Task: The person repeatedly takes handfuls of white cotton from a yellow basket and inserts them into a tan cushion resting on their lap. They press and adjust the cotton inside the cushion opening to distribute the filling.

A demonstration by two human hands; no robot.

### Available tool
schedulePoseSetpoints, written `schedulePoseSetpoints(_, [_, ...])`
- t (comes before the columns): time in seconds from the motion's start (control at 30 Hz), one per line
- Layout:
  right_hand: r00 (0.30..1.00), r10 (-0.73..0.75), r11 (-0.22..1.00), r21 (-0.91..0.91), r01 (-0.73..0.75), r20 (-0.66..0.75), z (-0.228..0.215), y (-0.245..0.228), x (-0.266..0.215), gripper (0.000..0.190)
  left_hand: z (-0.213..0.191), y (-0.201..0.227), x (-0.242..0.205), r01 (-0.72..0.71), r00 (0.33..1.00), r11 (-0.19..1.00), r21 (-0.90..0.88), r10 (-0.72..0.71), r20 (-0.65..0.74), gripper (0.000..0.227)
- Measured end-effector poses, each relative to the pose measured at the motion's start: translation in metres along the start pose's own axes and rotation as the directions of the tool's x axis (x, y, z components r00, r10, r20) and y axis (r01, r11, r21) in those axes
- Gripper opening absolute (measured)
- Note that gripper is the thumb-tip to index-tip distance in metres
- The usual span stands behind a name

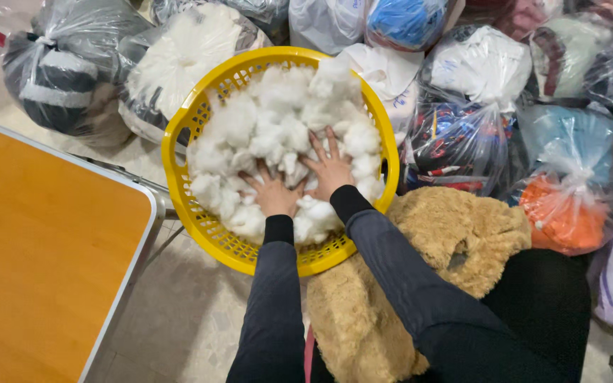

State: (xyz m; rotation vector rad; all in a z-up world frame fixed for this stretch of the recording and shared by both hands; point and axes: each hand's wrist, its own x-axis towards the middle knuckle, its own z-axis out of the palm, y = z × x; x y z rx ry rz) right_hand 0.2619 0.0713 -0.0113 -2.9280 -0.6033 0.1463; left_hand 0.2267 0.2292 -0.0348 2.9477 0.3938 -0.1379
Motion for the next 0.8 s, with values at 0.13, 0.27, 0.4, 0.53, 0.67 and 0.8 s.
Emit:
schedulePoseSetpoints(0.13, [0.992,0.047,0.997,0.052,-0.053,0.114,0.056,0.008,0.014,0.088,0.037,-0.008,0.013,-0.089,0.996,0.995,0.045,0.09,-0.01,0.096])
schedulePoseSetpoints(0.27, [0.983,0.047,0.977,0.199,-0.082,0.178,0.115,0.025,0.035,0.098,0.08,-0.014,0.03,-0.102,0.979,0.992,0.074,0.087,0.187,0.096])
schedulePoseSetpoints(0.4, [0.954,0.061,0.963,0.233,-0.134,0.294,0.15,0.035,0.05,0.1,0.115,-0.014,0.042,-0.101,0.97,0.979,0.178,0.058,0.236,0.104])
schedulePoseSetpoints(0.53, [0.935,0.052,0.952,0.267,-0.153,0.351,0.179,0.028,0.052,0.09,0.134,-0.01,0.043,-0.028,0.994,0.994,0.104,0.016,0.111,0.125])
schedulePoseSetpoints(0.67, [0.904,0.024,0.95,0.272,-0.154,0.426,0.203,0.02,0.056,0.081,0.133,-0.006,0.055,0.02,0.985,0.997,0.076,-0.033,0.172,0.129])
schedulePoseSetpoints(0.8, [0.913,0.01,0.967,0.228,-0.112,0.407,0.188,0.018,0.049,0.072,0.116,-0.004,0.051,0.059,0.948,0.994,0.088,-0.084,0.306,0.127])
